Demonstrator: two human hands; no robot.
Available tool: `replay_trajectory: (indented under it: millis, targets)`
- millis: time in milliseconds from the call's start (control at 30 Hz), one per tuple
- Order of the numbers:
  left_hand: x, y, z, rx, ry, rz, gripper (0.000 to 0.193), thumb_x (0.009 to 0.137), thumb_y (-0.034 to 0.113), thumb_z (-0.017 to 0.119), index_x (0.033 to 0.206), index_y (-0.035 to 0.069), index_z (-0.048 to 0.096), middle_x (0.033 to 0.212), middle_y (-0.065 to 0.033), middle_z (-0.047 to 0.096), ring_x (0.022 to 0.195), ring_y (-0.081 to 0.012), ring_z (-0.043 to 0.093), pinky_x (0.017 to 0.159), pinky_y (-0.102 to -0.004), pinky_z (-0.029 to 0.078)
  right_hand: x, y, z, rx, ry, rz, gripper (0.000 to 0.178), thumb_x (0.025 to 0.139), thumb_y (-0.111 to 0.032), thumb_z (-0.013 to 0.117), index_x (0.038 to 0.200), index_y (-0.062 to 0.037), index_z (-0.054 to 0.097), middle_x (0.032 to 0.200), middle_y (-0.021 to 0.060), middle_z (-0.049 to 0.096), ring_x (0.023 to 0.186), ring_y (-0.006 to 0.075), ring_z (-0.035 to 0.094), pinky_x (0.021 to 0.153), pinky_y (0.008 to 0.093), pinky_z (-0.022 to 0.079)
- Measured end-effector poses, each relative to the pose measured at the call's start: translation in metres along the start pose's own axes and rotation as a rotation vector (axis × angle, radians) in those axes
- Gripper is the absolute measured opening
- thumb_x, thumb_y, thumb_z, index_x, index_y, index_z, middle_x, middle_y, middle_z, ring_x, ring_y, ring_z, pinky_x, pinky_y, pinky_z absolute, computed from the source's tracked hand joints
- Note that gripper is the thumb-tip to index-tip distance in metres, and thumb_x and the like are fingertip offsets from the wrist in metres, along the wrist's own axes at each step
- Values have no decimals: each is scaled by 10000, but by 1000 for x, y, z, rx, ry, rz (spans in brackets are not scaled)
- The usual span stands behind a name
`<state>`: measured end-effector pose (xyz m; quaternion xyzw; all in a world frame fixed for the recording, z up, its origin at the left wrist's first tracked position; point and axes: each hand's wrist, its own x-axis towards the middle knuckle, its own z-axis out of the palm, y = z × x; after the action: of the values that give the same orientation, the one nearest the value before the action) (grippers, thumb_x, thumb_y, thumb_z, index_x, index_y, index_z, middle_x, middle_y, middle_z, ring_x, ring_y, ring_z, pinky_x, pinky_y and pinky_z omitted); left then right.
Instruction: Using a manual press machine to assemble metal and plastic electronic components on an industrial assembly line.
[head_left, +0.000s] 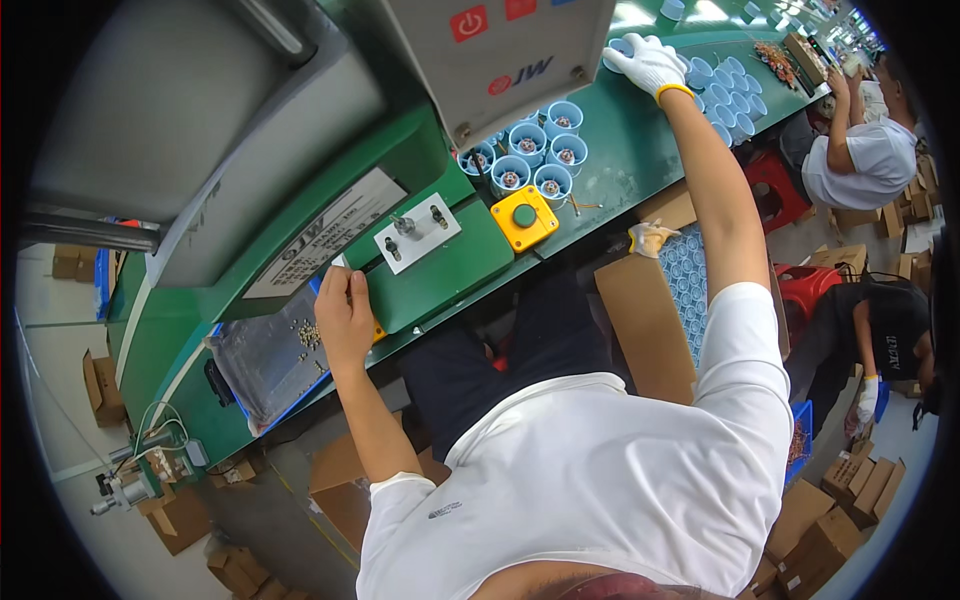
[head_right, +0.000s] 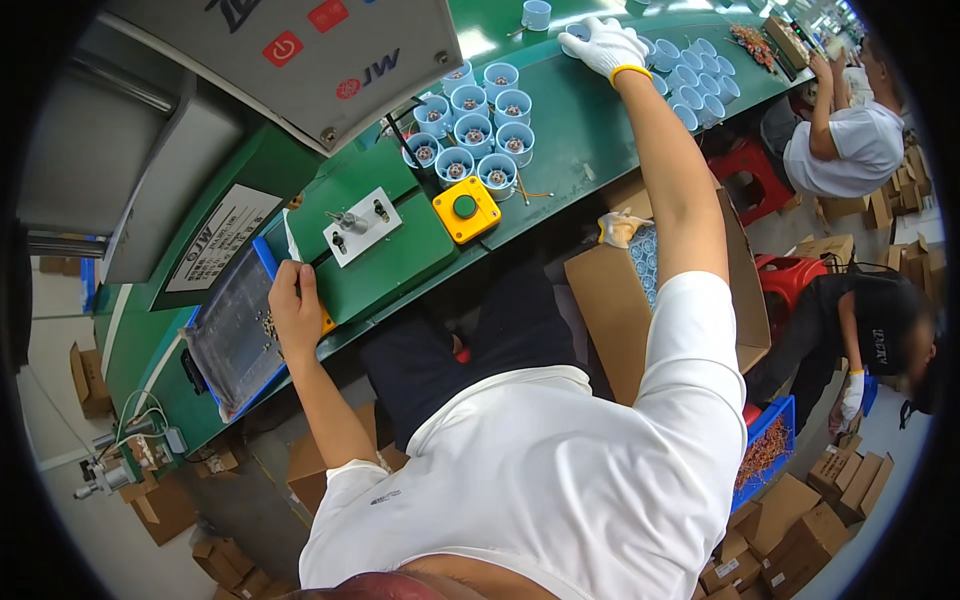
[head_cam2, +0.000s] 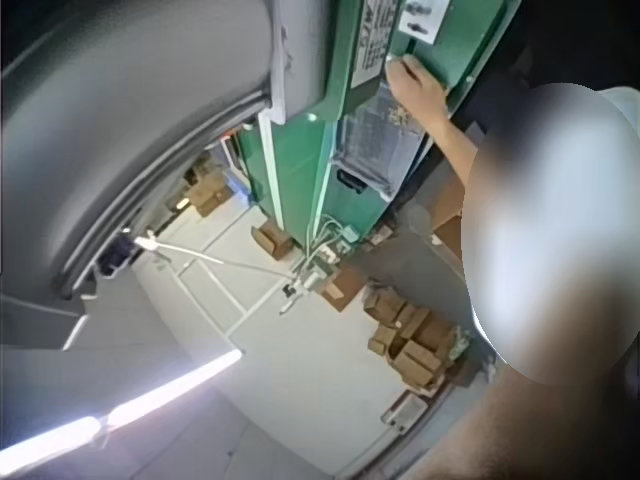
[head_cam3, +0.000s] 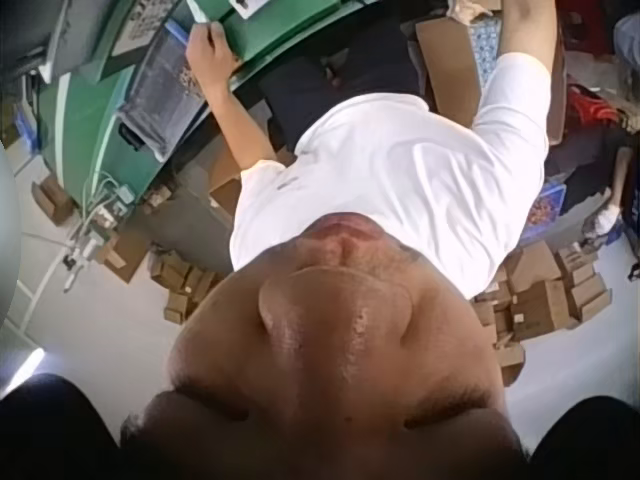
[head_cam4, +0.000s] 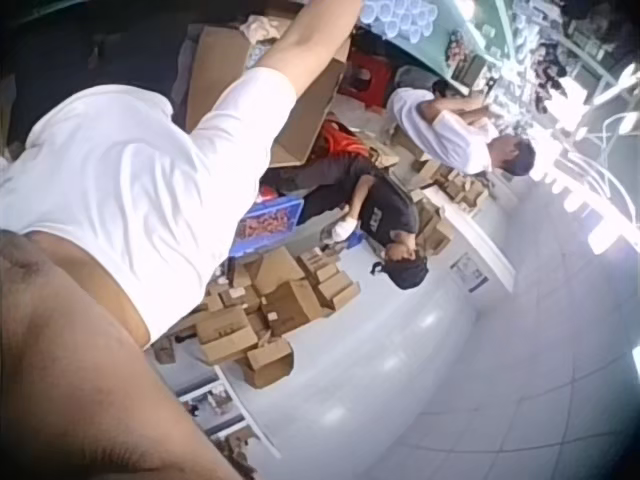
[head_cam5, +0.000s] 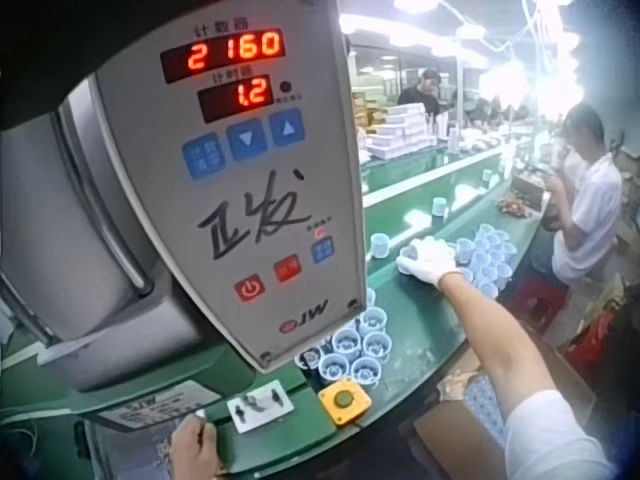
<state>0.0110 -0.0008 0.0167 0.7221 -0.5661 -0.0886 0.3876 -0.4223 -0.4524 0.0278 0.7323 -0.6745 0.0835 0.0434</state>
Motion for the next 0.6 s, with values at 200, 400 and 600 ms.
replay_trajectory:
  millis: [200, 400, 600]
  targets:
    - [0, -3, 1, -1, -1, 27, 287, 1128, 184, 604, 951, -40, 571, 876, -183, 559, 768, -386, 546, 710, -434, 450, -27, -25, 2, 79, -31, -216, 786, 947, -698, 589, 1476, -123, 674, 1403, 211, 739, 1316, 408, 677, 1137, 482, 515]
    - [0, -2, 0, 21, -5, 29, 286, 1128, 186, 605, 960, -42, 575, 878, -190, 561, 770, -388, 548, 710, -439, 451, -41, -23, -33, 687, -34, -180, 725, 1012, -644, 595, 1562, -173, 638, 1475, 195, 719, 1400, 371, 656, 1199, 450, 488]
    - [2, -3, 2, 11, -6, 51, 284, 1127, 184, 601, 958, -42, 568, 871, -197, 552, 764, -394, 539, 705, -441, 448, 24, 30, 24, 131, 48, 3, 711, 1011, -619, 584, 1590, -208, 612, 1555, 187, 666, 1431, 385, 631, 1218, 479, 478]
